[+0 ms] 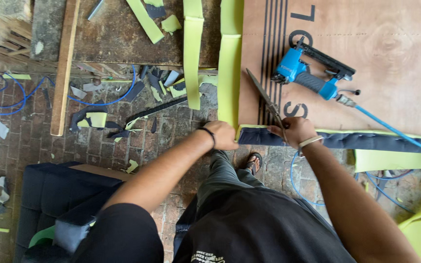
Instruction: The person staples black fabric onto a plywood board with yellow foam, trims excess foam with scissors, and flips the cushion to reveal a tufted fabric surface. The person uses a pneumatic staple gun and scissors to secure and shape the materials.
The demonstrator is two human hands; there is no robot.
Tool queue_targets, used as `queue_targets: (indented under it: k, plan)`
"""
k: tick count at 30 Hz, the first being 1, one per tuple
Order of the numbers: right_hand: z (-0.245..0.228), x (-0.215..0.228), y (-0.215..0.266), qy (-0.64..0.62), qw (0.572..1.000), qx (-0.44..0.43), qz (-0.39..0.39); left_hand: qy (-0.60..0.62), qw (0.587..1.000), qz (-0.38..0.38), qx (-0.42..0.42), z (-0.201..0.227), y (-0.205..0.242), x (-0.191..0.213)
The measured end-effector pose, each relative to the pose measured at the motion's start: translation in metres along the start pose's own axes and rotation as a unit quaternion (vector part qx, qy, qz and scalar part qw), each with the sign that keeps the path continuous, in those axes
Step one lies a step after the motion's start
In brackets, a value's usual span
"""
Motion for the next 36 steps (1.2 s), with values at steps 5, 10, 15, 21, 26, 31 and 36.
queue_targets:
  k: [5,10,15,21,26,31,36]
  plan:
    - [-0.003,-0.004,-0.013,0.02,0.999,0.028,0.028,0.033,0.995,0.02,0.093,-0.055,0.051,0.017]
    - [0.006,-0.016,-0.021,0.027,1.0,0.013,0.002,0.174,0.947,0.219,0.157,-0.085,0.052,0.049]
    - [0.008,-0.019,-0.014,0.012,0.999,0.001,0.035,0.269,0.886,0.343,0.157,-0.11,0.033,0.069]
    - [0.003,-0.008,-0.006,-0.028,0.998,-0.031,0.056,0.29,0.844,0.442,0.095,-0.169,-0.002,0.117]
    - [-0.029,0.005,-0.005,-0.199,0.967,-0.158,-0.014,0.323,0.848,0.414,0.07,-0.221,-0.039,0.169]
    - [-0.076,0.074,-0.05,-0.309,0.935,-0.173,0.023,0.317,0.855,0.407,0.052,-0.256,-0.079,0.225]
    - [-0.102,0.169,-0.142,-0.037,0.977,-0.098,0.185,0.336,0.778,0.527,0.059,-0.303,-0.135,0.279]
Point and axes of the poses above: each hand's wrist, its own y-axis away from the middle knuckle, its own x-axis out of the back of the hand, z = x × y, the point moved 7 cm from there along -y, towards the middle knuckle, and after that the axes turned 14 degrees about -x, right-handed, at the moved point
